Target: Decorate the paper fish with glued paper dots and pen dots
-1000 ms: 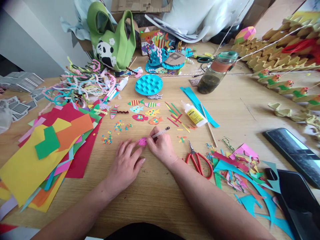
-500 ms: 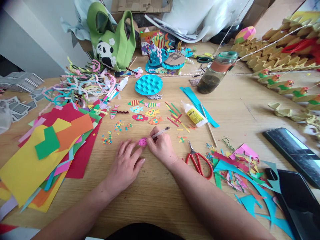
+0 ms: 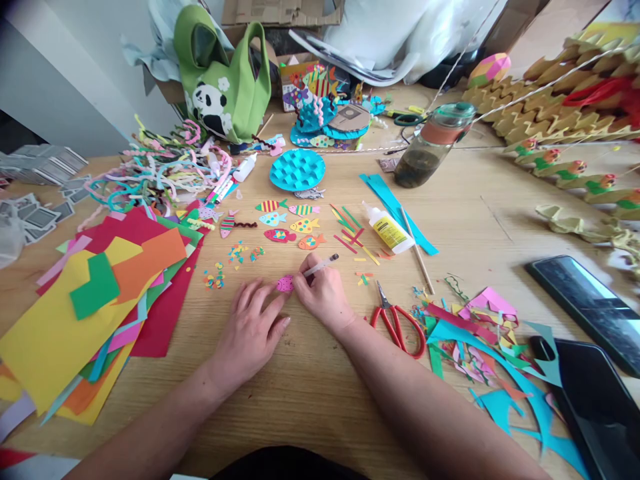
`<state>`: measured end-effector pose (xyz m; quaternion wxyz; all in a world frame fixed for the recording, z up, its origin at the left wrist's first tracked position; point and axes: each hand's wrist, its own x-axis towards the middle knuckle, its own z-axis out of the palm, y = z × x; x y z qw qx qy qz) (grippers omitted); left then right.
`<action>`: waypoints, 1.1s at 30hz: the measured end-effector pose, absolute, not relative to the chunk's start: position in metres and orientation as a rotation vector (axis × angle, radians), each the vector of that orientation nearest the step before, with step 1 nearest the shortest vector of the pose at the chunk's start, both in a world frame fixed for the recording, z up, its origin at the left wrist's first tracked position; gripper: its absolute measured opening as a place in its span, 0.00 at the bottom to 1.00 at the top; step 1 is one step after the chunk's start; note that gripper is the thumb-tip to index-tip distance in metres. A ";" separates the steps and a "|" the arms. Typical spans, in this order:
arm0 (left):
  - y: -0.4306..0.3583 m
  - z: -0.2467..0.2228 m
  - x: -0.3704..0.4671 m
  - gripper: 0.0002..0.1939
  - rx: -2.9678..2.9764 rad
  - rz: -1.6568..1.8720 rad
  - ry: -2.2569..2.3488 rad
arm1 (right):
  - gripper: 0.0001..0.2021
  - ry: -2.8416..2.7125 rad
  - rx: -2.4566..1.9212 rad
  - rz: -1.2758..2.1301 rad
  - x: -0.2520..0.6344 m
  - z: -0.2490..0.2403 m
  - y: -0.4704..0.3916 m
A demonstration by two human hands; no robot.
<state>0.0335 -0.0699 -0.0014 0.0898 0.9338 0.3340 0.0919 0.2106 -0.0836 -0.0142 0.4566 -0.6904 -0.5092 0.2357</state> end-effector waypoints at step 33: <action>-0.070 -0.002 0.033 0.19 2.776 0.283 0.985 | 0.06 -1.228 -1.708 0.605 0.209 -0.012 -0.084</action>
